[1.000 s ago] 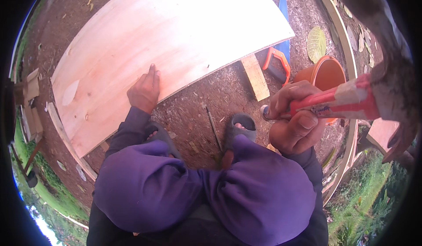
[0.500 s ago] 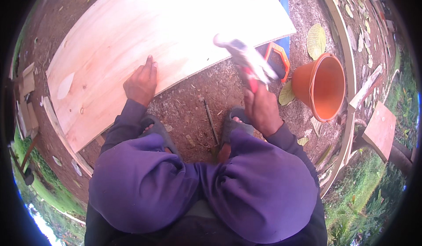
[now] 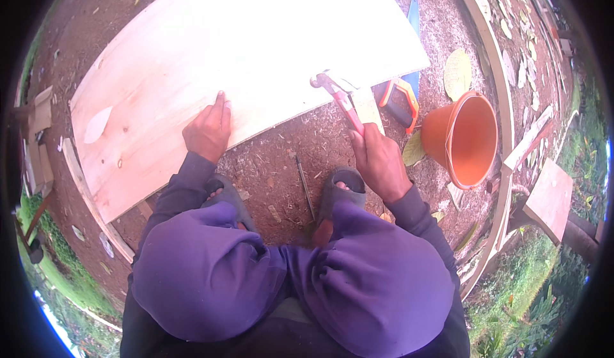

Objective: The person hammers nails into a large plywood sheet resting on wooden supports outdoors. They repeatedly pick nails from a bucket, position them on the plywood, and drive them in with a hammer, occasionally repositioning the sheet.

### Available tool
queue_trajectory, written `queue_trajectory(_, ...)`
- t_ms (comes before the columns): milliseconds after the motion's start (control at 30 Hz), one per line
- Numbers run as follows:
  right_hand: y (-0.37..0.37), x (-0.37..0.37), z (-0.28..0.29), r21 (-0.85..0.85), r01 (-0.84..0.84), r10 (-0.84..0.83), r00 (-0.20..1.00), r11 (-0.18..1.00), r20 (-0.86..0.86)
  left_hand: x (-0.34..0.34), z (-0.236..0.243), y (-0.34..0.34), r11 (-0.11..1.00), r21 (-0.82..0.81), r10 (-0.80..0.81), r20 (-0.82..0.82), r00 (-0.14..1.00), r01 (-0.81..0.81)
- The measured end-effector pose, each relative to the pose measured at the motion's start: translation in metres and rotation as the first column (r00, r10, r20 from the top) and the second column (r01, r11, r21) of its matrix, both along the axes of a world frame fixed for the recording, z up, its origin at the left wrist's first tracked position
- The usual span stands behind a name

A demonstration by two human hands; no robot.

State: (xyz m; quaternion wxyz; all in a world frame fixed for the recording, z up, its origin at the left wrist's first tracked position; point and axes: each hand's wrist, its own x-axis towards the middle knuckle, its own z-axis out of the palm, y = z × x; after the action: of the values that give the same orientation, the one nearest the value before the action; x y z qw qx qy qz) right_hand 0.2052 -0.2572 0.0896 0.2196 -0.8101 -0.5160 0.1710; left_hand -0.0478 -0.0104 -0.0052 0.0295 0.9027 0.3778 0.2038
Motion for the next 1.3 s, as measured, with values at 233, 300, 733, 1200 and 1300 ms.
queue_trajectory(233,-0.004,-0.020,0.013,0.663,0.084,0.127,0.956,0.744,-0.263,0.004,0.004,0.001,1.000,0.008,0.010,-0.002,1.000,-0.010)
queue_trajectory(300,-0.009,-0.015,-0.024,-0.364,-0.074,0.118,0.988,0.929,0.102,0.001,0.003,-0.005,1.000,0.003,0.006,-0.035,0.999,-0.006)
queue_trajectory(733,-0.014,-0.021,-0.019,-0.071,0.018,-0.016,0.999,0.997,0.031,0.001,0.008,-0.005,1.000,-0.002,-0.009,0.001,1.000,0.009)
queue_trajectory(1200,0.090,-0.083,0.003,0.113,0.049,0.059,0.620,0.992,-0.782,0.028,0.101,-0.035,-0.381,-0.677,0.855,0.002,0.519,0.630)
queue_trajectory(1300,0.103,-0.092,0.001,0.221,-0.011,0.185,0.589,0.975,-0.787,0.007,0.104,-0.045,-0.288,-0.676,0.920,0.002,0.392,0.679)
